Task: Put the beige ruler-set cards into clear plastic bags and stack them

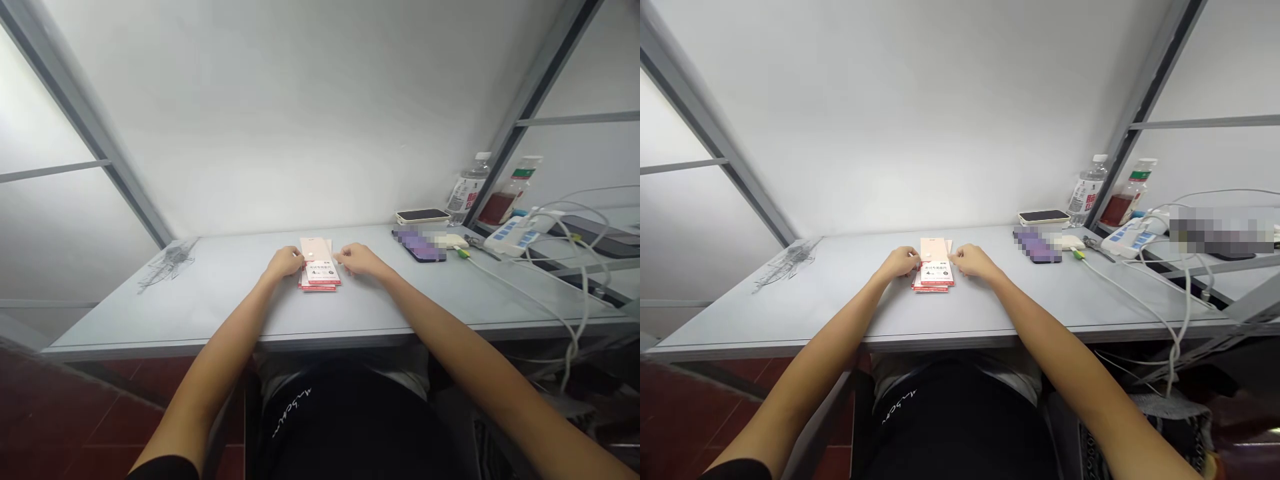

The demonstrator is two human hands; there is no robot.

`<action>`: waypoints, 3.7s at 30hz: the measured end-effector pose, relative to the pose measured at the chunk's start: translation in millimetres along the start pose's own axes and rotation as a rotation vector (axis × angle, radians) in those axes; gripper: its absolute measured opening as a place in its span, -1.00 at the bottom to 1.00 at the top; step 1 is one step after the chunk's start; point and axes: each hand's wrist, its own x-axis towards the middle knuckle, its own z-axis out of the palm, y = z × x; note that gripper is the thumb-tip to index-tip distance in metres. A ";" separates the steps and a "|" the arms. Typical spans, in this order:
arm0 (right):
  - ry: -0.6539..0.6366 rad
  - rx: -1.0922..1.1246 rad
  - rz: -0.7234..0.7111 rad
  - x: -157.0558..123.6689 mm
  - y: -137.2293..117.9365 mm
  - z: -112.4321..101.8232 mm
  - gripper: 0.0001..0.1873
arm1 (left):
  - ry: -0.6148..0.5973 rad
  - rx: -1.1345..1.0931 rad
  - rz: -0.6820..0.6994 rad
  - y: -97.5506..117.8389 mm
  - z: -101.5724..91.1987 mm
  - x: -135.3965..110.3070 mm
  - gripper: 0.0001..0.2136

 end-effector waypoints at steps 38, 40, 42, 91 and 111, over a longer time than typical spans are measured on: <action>-0.010 0.004 0.002 -0.3 1.2 0.6 -0.68 | -0.009 -0.016 -0.018 -1.6 -0.1 1.6 -0.86; -0.010 0.005 0.001 0.0 1.6 0.6 -0.68 | -0.009 -0.014 -0.019 -2.0 0.0 2.2 -0.85; -0.011 0.004 0.001 0.3 2.0 0.7 -0.68 | -0.009 -0.013 -0.020 -2.3 0.2 2.7 -0.84; -0.025 0.024 0.045 5.4 3.8 2.2 -0.92 | -0.016 -0.009 -0.021 -1.6 -0.2 0.7 -0.85; -0.051 0.000 0.057 4.0 1.9 1.2 -0.91 | -0.052 0.023 -0.024 -0.6 -0.1 0.0 -0.88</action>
